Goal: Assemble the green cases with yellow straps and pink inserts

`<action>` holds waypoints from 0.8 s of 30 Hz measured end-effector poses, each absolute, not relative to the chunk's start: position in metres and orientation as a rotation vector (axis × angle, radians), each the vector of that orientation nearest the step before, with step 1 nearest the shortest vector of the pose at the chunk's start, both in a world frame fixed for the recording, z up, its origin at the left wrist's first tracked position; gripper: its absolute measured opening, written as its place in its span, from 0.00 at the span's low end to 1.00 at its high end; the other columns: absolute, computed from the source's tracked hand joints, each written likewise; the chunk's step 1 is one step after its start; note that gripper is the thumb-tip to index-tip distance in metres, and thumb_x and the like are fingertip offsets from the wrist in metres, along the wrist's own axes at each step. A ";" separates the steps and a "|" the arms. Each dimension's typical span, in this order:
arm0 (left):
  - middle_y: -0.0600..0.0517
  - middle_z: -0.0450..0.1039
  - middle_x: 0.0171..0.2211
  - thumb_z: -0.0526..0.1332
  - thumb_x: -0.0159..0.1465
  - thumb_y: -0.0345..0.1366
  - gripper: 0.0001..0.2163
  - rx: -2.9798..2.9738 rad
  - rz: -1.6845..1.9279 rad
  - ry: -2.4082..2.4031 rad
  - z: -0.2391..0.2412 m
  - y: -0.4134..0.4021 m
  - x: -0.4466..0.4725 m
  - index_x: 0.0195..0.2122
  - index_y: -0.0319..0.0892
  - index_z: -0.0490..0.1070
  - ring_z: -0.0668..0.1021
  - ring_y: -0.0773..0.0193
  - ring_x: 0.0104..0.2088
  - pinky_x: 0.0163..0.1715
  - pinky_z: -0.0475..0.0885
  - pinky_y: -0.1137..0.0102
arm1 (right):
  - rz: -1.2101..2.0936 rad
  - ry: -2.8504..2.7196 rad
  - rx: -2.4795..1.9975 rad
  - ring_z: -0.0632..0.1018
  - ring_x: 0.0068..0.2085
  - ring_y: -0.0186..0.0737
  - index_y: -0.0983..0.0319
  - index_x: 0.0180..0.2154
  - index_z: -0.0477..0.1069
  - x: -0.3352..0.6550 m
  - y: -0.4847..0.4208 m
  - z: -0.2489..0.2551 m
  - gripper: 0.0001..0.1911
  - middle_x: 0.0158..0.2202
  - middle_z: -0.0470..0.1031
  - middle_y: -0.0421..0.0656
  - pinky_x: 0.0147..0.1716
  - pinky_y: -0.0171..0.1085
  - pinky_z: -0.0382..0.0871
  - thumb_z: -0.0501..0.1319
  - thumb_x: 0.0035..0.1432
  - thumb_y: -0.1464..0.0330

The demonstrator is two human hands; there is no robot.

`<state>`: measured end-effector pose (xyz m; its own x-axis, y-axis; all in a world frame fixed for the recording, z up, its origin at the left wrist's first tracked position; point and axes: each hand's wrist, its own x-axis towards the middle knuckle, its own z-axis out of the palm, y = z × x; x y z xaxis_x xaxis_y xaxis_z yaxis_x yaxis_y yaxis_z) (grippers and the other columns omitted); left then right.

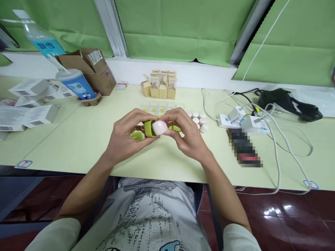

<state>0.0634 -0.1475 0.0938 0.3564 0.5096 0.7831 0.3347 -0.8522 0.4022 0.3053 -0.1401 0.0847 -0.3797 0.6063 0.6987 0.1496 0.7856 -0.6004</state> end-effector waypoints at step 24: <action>0.47 0.81 0.51 0.70 0.74 0.50 0.16 2.234 1.529 0.891 0.073 -0.145 0.084 0.53 0.45 0.75 0.84 0.59 0.52 0.47 0.86 0.66 | 1.280 -1.554 -0.686 0.87 0.52 0.45 0.52 0.57 0.83 0.303 -0.139 0.087 0.21 0.57 0.84 0.44 0.51 0.48 0.89 0.78 0.65 0.57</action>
